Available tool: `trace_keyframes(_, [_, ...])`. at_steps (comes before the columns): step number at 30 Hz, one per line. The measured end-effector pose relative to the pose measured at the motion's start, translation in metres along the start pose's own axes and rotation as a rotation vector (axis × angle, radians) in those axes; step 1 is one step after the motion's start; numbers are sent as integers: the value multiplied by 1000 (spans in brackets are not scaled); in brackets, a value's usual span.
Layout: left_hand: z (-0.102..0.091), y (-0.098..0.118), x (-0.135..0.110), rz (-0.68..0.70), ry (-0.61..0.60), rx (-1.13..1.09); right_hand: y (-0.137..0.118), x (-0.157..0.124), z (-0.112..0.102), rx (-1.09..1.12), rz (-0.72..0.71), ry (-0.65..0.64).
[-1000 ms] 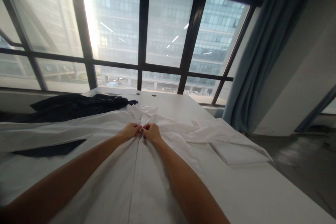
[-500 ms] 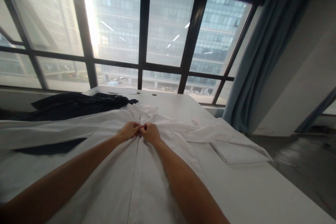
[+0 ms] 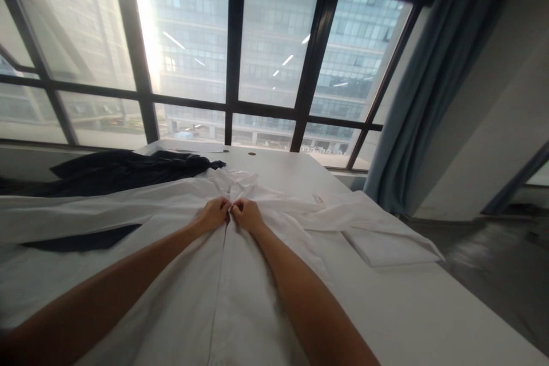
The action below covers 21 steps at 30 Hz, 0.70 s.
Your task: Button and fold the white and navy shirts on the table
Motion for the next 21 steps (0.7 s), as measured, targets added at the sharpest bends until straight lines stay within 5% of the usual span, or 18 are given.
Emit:
trace_keyframes(8, [5, -8, 6, -17, 41, 11, 18, 8, 8, 95, 63, -58])
trace_keyframes(21, [3, -11, 5, -45, 80, 20, -8, -2, -3, -78, -10, 61])
Point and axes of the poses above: each hand's wrist, its own x-axis towards the middle knuckle, its own z-axis out of the palm, y = z × x, the point moved 7 cm from there along x, towards the middle knuckle, and after that the axes turned 3 degrees about x, right-handed, at the moved point
